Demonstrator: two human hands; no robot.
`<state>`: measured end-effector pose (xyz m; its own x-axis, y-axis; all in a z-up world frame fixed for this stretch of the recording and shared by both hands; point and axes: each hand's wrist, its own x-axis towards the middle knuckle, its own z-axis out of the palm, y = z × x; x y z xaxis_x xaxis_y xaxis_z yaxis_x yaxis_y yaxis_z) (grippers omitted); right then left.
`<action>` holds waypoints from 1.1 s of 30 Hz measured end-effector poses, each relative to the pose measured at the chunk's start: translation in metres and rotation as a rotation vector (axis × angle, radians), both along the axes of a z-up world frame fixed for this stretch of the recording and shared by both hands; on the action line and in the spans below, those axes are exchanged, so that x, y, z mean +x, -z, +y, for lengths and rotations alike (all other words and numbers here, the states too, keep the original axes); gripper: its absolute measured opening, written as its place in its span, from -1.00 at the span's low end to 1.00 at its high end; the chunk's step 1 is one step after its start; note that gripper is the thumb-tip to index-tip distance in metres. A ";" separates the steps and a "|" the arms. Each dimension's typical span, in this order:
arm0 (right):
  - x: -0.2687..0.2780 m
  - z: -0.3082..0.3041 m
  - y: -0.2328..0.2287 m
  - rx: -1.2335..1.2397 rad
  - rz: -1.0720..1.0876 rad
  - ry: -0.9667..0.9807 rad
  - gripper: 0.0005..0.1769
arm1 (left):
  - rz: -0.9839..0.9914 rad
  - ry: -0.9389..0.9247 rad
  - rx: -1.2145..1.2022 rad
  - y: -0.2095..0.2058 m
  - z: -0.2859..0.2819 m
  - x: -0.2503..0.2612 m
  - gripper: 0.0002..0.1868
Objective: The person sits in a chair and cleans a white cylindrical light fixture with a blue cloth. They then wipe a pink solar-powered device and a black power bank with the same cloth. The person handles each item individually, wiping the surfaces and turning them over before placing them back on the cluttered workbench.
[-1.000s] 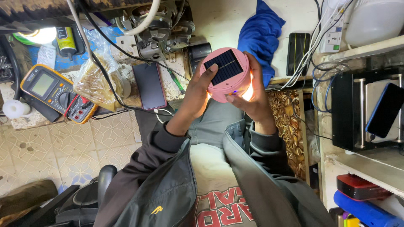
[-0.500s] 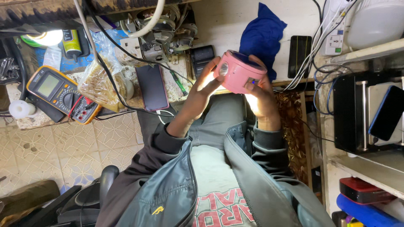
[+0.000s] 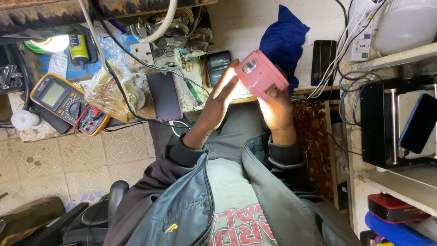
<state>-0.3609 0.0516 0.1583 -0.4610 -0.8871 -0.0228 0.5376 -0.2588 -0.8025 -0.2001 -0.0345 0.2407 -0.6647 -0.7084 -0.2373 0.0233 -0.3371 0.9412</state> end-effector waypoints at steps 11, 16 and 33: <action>-0.014 -0.001 0.019 -0.081 0.051 -0.039 -0.20 | -0.034 0.014 -0.040 -0.001 -0.002 0.001 -0.20; -0.011 0.001 0.012 -0.084 0.108 -0.052 -0.23 | -0.027 -0.004 -0.052 0.000 0.000 0.004 -0.25; -0.005 0.000 -0.009 -0.152 0.073 -0.056 -0.18 | 0.228 0.013 -0.048 0.032 0.001 0.000 -0.30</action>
